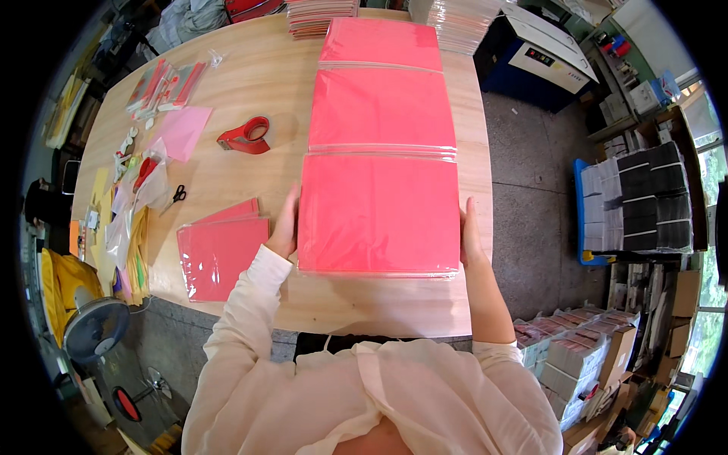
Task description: The person organizes stacks of pink paper sheets on a wooden table. They repeatedly pick up stacks, flip them over, and align the edges by hand. The person also uses a tape dispenser to secure a stack of papers with clear tape.
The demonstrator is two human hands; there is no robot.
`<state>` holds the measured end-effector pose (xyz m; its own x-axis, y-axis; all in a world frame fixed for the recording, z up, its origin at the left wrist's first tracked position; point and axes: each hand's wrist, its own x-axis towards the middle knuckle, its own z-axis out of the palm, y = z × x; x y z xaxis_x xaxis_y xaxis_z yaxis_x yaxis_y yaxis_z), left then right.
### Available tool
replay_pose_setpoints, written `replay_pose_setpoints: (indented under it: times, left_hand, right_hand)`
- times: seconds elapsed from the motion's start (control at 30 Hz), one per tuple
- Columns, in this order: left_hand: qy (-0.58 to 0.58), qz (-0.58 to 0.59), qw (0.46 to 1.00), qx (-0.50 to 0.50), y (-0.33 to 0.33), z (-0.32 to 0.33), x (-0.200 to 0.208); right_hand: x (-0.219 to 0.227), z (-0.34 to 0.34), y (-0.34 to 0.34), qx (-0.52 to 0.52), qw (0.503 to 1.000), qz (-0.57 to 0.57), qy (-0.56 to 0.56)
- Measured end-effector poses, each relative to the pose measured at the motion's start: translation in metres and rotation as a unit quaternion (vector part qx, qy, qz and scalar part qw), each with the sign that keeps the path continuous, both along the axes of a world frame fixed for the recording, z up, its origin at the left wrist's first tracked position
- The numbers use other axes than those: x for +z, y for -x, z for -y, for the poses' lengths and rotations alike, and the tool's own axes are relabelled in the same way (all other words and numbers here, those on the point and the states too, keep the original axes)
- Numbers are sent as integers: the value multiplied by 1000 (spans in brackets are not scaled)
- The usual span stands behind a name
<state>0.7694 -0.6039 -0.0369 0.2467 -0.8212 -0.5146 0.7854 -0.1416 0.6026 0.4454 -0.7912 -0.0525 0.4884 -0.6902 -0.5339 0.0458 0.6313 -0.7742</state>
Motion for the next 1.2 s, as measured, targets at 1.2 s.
replay_pose_setpoints:
  times: [1.2]
  left_hand:
    - [72, 147, 986, 10, 24, -5, 2]
  right_hand:
    - [35, -10, -17, 18, 987, -61, 146]
